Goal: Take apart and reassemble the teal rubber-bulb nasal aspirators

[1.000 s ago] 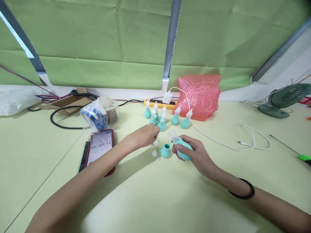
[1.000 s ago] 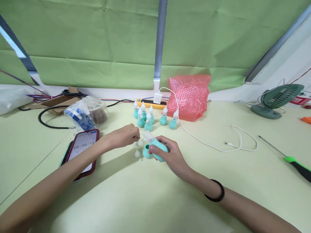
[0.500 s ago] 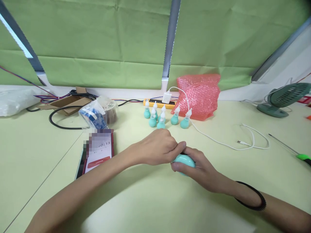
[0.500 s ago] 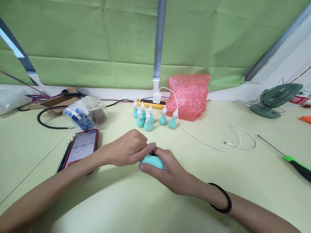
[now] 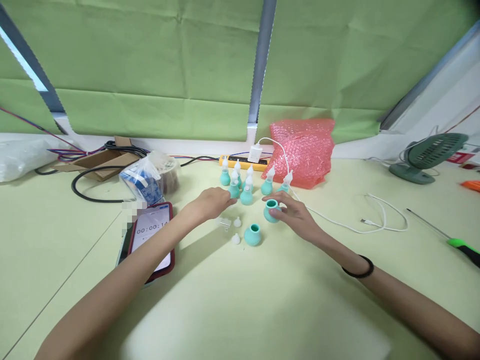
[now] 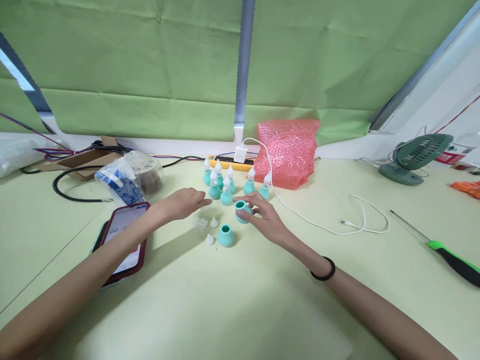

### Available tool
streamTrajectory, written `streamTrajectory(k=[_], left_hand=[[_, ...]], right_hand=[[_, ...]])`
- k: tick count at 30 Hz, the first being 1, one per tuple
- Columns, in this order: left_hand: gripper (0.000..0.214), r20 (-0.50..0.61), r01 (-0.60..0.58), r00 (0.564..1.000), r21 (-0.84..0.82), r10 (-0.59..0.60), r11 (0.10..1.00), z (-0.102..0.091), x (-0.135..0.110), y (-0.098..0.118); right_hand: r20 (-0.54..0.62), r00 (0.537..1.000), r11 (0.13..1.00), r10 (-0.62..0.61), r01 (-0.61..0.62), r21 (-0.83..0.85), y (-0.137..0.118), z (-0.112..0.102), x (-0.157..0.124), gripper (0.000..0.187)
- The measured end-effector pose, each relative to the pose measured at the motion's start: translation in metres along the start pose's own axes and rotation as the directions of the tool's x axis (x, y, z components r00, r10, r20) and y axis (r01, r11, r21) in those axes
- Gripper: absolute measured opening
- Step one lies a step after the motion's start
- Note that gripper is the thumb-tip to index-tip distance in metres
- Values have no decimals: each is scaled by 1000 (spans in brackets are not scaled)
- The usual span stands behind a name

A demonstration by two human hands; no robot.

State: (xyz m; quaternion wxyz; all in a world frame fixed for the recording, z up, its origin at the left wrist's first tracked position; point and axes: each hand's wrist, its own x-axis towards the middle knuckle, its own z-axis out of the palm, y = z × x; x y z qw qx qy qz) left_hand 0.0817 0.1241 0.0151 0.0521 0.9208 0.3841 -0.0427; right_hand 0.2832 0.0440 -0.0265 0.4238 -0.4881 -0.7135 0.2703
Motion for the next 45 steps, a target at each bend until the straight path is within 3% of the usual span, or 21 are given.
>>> streamTrajectory(k=[4,7,9,11,15,18,22,27,30,34,38,40,43,45], left_hand=[[27,202,33,979,41,-41,999,14,6,-5],[26,291,18,956,46,-31,999,14,4,0],[26,308,2,951,45,-15,999,12,1,3],[27,307,-11,952,44,-3,999,9,0,5],[27,289,-20,957,37,8,999,4,-3,3],[27,265,-27,964,23,20,999,1,-7,1],[29,212,-46,976,13,42,999,-6,-15,1],[36,131,-84,988,22,80,996,-16,-25,6],[37,62,-103,993,37,100,994,-21,-30,8],[35,-96,-87,991,64,93,994,-29,-33,11],[45,-305,-25,952,51,39,998,-38,-36,22],[49,-409,-38,912,-51,14,998,-41,-38,29],[47,-487,-166,873,-265,17,950,-42,-42,38],[44,-452,-266,887,-341,91,902,-40,-43,44]], right_hand=[[38,999,999,28,-27,-29,27,9,3,31],[39,999,997,22,-19,-76,35,12,4,34],[-9,1000,990,8,-10,-138,36,10,5,38],[-127,992,973,-18,-12,-232,38,4,6,39],[-394,914,890,-95,-99,-444,48,-9,10,42],[-391,913,817,-112,-140,-560,60,-14,13,39],[-331,940,756,-83,-157,-635,75,-11,15,40],[-348,929,762,-124,-135,-633,86,-7,15,46],[-409,892,804,-192,-96,-587,90,-9,16,43],[-544,786,872,-293,-14,-490,87,-14,19,35],[-623,680,898,-387,125,-421,61,-10,17,21],[-606,658,883,-447,218,-415,38,-4,11,15],[-477,694,836,-539,371,-404,2,8,-5,13],[-365,732,810,-575,443,-385,-17,17,-15,17]])
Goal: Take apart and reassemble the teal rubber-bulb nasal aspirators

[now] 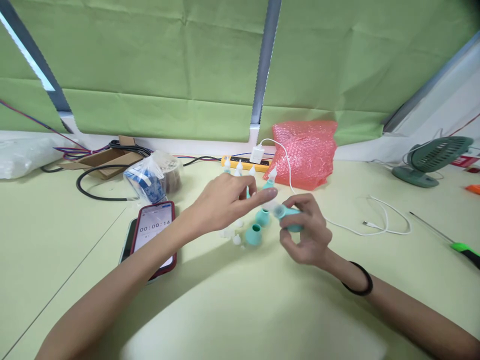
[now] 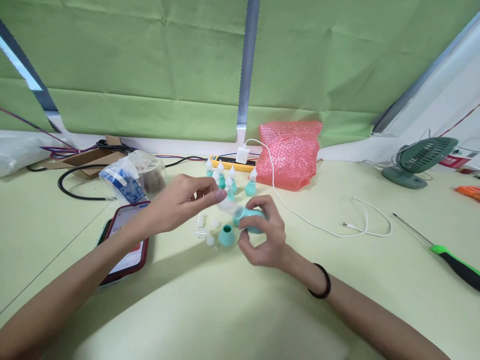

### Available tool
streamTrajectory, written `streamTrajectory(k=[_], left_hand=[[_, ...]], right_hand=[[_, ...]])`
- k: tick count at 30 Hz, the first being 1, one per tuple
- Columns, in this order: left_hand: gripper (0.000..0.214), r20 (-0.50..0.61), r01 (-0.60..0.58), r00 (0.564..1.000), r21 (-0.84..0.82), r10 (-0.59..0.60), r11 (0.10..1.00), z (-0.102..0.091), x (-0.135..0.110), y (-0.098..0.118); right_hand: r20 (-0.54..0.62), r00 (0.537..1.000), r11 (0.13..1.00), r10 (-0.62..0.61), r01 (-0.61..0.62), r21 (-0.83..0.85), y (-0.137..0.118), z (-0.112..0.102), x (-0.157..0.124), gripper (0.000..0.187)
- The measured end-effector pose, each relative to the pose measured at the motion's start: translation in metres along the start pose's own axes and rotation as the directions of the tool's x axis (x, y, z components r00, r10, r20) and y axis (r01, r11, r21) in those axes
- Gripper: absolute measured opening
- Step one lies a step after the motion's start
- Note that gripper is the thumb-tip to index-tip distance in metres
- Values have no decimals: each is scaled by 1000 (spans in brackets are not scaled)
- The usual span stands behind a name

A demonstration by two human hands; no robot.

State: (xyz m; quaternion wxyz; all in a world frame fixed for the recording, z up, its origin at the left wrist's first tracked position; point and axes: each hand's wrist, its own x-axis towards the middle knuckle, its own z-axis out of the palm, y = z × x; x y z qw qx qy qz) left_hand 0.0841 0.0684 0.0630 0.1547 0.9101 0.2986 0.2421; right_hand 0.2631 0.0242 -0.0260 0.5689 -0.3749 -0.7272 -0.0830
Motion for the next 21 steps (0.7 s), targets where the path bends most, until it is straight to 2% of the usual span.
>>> streamTrajectory(k=[2,5,7,10,12,13,14,15,16,17,18,21], left_hand=[[47,83,-35,996,-88,42,996,4,-1,2],[51,160,14,987,-251,27,968,10,0,0],[52,232,76,972,-398,21,914,11,2,-4],[51,361,163,929,-602,84,782,9,5,-9],[49,387,175,916,-620,103,765,8,7,-10],[49,374,155,925,-540,71,827,8,7,-10],[49,338,127,941,-392,14,911,9,8,-11],[48,278,109,959,-197,-51,974,11,8,-12],[45,212,107,972,-2,-104,994,15,9,-15],[40,163,117,976,158,-143,981,19,9,-18],[33,142,128,976,250,-167,960,24,10,-22],[20,216,98,961,317,-173,943,41,11,-38]], right_hand=[[54,997,997,-51,48,57,-15,0,-1,19],[51,995,992,-88,83,94,-22,0,-2,22],[54,994,991,-98,92,93,-23,0,-2,24],[60,993,989,-106,99,106,-21,-2,-2,26],[40,995,987,-93,87,136,-18,-2,-2,26],[18,997,986,-71,68,154,-15,-2,-2,26],[-11,999,984,-38,40,176,-12,-1,-2,26],[-38,999,979,5,3,202,-10,-1,-2,25],[-61,997,973,51,-36,227,-7,-1,-3,24],[-74,993,966,92,-72,247,-4,-1,-3,22],[-74,989,960,124,-101,261,-2,-1,-3,21],[-46,987,952,152,-134,274,0,-1,-2,19]])
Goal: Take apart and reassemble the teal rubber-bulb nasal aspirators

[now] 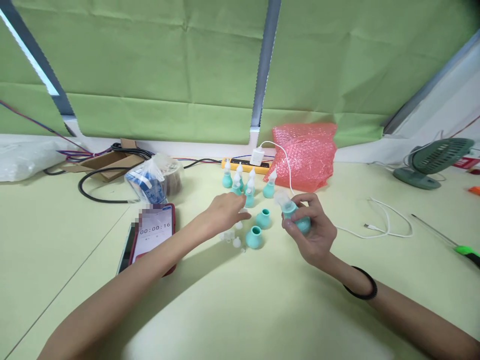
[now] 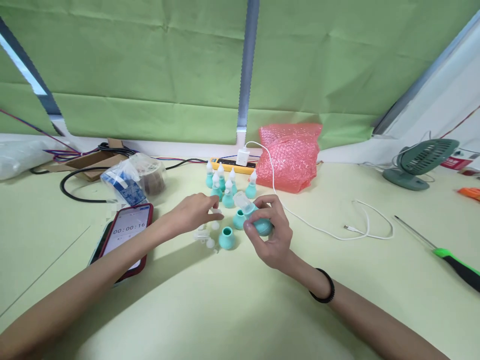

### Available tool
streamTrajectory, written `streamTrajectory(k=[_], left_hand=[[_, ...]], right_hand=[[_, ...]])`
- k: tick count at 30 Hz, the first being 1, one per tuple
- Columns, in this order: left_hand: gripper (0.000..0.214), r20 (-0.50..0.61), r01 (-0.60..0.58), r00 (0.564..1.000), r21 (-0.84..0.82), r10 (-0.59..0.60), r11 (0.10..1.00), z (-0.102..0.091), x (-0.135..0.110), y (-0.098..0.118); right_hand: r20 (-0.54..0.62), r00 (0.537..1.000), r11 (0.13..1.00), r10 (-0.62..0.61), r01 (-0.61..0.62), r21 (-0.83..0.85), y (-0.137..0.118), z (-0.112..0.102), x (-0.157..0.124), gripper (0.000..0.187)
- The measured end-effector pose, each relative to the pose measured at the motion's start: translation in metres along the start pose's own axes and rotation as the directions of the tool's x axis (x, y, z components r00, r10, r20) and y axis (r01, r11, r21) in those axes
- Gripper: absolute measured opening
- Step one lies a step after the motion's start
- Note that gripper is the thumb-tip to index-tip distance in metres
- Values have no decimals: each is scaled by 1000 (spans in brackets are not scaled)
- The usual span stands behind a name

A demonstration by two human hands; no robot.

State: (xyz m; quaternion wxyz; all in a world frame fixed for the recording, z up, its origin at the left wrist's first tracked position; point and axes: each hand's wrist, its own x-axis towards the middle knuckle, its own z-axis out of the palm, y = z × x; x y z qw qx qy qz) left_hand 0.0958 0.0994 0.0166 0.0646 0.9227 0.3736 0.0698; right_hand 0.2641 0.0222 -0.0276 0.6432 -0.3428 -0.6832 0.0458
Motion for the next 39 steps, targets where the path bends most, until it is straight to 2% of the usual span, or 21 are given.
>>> streamTrajectory(k=[4,8,12,15,17,20,22,23,25,27,29,32,34,36,38,39], left_hand=[[22,69,-78,995,14,76,997,20,4,-10],[19,72,-148,986,-39,151,988,27,4,-12],[18,-9,-142,990,-109,142,984,11,3,-6],[31,-103,-146,986,-176,129,974,-11,-4,5],[40,-126,-178,980,-215,153,960,-21,-11,16],[47,-118,-205,974,-117,192,972,-24,-20,34],[50,-124,-188,974,13,188,982,-20,-23,44],[52,-132,-173,975,58,179,983,-17,-23,47],[56,-151,-151,975,78,162,985,-14,-23,50],[57,-148,-180,971,63,188,982,-15,-23,48],[56,-123,-284,952,-29,279,958,-17,-23,43],[52,-93,-404,914,-311,396,860,-20,-22,36],[51,-45,-365,915,-518,402,773,-21,-21,32],[50,17,-283,920,-665,392,691,-25,-22,29],[50,38,-220,931,-735,364,642,-31,-25,27],[50,26,-219,941,-712,337,667,-35,-26,26]], right_hand=[[49,999,1000,-4,4,2,-1,2,1,17],[95,995,1000,31,-31,-5,-1,2,1,15],[155,985,998,69,-67,-17,-1,3,0,15],[202,976,996,86,-86,-10,-3,5,-2,14],[213,973,996,91,-93,2,-7,7,-3,15],[198,969,987,147,-157,35,-17,9,-4,27],[218,945,966,244,-258,36,-25,9,-3,30],[243,923,949,299,-314,24,-29,9,-2,26],[286,873,913,395,-407,-19,-37,8,1,14],[327,818,871,473,-490,-35,-42,6,5,13],[365,764,822,533,-569,-10,-45,4,8,18],[450,693,752,564,-656,67,-44,1,10,19],[503,683,749,530,-655,100,-43,-2,10,15],[595,674,787,439,-608,108,-42,-7,11,12],[673,651,813,351,-568,126,-43,-12,14,17],[698,640,813,322,-564,142,-43,-14,16,19]])
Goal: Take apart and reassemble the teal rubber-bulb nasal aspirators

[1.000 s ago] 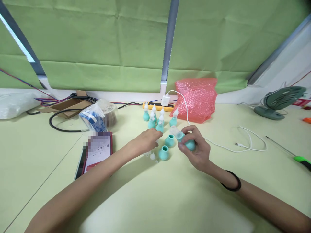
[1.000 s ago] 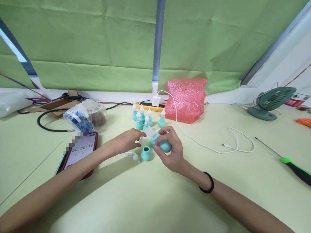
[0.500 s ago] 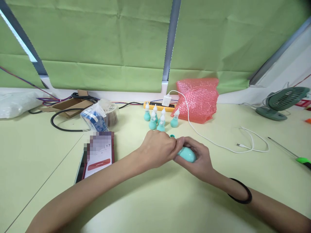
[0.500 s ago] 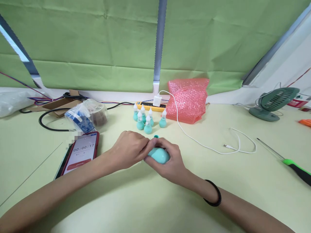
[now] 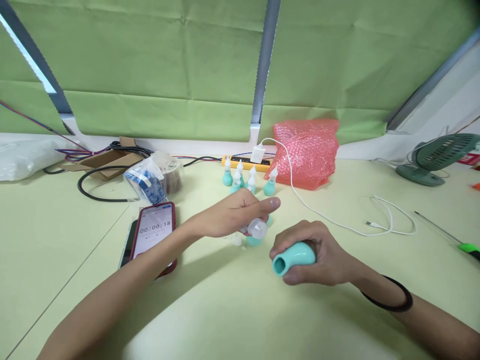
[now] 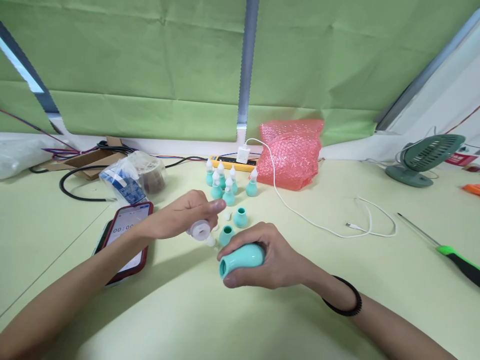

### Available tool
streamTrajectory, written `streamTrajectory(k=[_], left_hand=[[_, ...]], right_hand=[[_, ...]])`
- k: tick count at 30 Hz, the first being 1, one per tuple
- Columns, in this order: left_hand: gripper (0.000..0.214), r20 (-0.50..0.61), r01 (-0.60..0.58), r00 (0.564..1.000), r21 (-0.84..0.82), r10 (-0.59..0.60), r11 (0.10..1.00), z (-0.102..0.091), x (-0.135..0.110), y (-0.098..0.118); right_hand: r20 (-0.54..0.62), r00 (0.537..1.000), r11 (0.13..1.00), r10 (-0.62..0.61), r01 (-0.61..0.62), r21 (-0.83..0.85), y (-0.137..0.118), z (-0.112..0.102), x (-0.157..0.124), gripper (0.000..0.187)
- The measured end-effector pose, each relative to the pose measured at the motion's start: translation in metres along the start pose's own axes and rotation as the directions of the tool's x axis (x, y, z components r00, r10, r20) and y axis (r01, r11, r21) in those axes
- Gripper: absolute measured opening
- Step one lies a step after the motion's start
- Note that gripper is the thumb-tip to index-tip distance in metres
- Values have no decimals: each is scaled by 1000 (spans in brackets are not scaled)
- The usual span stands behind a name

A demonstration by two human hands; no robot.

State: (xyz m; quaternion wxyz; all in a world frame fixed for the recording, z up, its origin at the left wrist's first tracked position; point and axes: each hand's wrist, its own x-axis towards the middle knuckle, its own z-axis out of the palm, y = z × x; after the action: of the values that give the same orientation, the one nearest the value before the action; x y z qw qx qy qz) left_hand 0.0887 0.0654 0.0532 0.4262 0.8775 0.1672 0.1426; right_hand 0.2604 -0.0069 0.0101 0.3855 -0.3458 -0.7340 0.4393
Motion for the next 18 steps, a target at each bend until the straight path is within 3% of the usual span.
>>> streamTrajectory(k=[2,3,5,7,12,18], left_hand=[[49,-78,54,996,250,-35,967,-6,-1,2],[49,-120,117,990,423,-73,898,-8,-1,0],[45,-209,263,964,691,-163,673,-13,2,-9],[39,-262,355,934,749,-242,559,-16,7,-23],[29,-207,377,911,769,-357,517,-17,13,-55],[22,-77,299,922,764,-380,572,-10,13,-66]], right_hand=[[17,999,999,-34,34,28,-3,-7,2,22],[19,998,998,-62,61,21,-4,-12,3,22],[49,991,990,-121,124,-67,-4,-22,8,19],[84,988,965,-129,144,-219,-1,-33,13,15],[91,993,842,79,-18,-539,14,-48,15,14],[47,989,814,139,-87,-575,33,-41,17,16]])
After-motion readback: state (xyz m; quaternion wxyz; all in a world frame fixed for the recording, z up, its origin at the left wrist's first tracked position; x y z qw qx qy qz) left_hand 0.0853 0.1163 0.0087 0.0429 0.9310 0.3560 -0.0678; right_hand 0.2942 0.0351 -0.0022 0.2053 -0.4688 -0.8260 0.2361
